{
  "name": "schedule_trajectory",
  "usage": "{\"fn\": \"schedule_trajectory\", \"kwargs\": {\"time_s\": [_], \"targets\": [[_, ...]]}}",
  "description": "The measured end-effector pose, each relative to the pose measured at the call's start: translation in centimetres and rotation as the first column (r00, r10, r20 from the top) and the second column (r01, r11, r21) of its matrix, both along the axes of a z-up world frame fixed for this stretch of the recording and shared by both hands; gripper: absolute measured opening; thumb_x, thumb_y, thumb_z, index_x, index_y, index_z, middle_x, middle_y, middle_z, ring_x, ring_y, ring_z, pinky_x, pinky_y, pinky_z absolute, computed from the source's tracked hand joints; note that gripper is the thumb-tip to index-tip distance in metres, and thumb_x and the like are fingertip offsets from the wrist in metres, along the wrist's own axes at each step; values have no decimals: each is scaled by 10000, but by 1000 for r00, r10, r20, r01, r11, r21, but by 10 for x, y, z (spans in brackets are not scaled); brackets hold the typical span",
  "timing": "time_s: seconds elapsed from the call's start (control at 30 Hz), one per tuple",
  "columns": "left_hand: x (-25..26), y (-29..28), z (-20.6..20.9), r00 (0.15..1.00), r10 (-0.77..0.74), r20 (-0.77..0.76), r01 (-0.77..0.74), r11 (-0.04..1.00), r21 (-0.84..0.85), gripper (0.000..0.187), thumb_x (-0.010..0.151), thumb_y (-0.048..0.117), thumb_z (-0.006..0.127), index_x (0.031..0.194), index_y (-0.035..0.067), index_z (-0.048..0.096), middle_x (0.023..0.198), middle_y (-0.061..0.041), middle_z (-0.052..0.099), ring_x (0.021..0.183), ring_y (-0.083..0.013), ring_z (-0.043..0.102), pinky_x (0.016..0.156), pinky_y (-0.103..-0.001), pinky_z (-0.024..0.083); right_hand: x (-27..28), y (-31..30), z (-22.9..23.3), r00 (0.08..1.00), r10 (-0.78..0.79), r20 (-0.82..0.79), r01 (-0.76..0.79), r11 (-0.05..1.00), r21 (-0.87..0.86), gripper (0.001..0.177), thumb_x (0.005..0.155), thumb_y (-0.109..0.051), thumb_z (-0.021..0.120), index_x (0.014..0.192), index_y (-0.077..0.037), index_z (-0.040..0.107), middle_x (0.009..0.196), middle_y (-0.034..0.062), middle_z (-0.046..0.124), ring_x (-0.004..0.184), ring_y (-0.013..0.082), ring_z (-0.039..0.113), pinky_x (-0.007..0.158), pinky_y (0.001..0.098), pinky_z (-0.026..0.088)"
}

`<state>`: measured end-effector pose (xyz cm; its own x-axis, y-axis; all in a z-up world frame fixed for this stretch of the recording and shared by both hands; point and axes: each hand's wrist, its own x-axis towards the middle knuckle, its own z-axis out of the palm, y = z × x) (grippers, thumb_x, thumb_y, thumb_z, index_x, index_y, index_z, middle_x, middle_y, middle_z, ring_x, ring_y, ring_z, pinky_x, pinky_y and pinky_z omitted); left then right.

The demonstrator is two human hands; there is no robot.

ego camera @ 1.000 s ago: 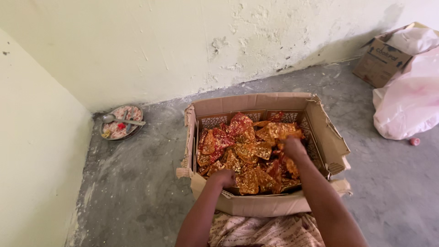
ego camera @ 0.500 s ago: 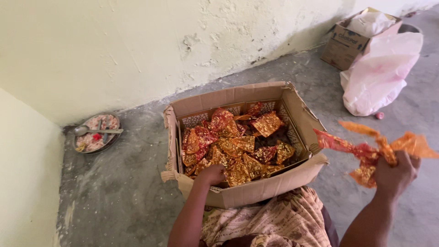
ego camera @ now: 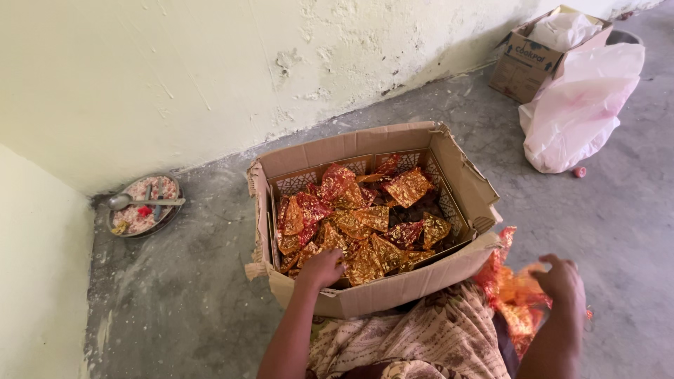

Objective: The person sits on the floor and sorts through a cardboard box filled with gold and red decorative items. They remove the items one by one, revealing trays of small round objects underneath, and then handle the trays.

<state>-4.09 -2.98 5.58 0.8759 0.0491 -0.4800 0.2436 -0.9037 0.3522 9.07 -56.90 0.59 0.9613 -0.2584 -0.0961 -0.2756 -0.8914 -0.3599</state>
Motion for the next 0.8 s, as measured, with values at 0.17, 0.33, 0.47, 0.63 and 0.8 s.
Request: {"fn": "schedule_trajectory", "kwargs": {"time_s": [0.17,0.33,0.47,0.63,0.8], "targets": [[4,2,0,998,-31,-63,31,1000,-2,456,1022,411,574,1377,126,554,1443,-125,575,1290,-278,591,1133,-476,452,14,59,70,972,50,231,-108,962,249,390,929,-295,746,1305,-198,715,1407,117,644,1167,329,690,1012,471,546],[16,13,-22,999,-46,-26,45,998,-40,443,1002,356,615,1368,108,575,1399,-154,596,1270,-318,598,1085,-450,483,81,167,81,880,467,84,-473,875,103,511,918,-373,740,1386,-195,634,1422,128,622,1259,326,618,1069,479,494],[19,21,-37,996,15,-84,-23,995,-95,445,962,343,651,1342,118,605,1355,-142,635,1236,-314,630,1051,-445,512,135,256,32,729,609,-312,-622,780,70,645,889,-393,764,1468,-181,575,1469,102,616,1344,314,591,1147,498,458],[22,23,-55,991,65,-121,-77,993,-93,483,939,293,703,1378,123,594,1391,-130,624,1248,-301,617,1064,-447,491,144,281,-39,750,454,-480,-570,813,-121,959,834,-332,909,1585,-152,342,1592,236,384,1461,396,406,1166,489,431],[34,25,-63,981,15,-191,-34,995,-96,431,964,301,679,1336,93,622,1344,-149,651,1218,-299,641,1042,-432,516,144,271,-58,685,446,-576,-613,780,-125,992,849,-329,904,1602,-156,282,1625,219,314,1484,400,370,1171,489,438]]}}
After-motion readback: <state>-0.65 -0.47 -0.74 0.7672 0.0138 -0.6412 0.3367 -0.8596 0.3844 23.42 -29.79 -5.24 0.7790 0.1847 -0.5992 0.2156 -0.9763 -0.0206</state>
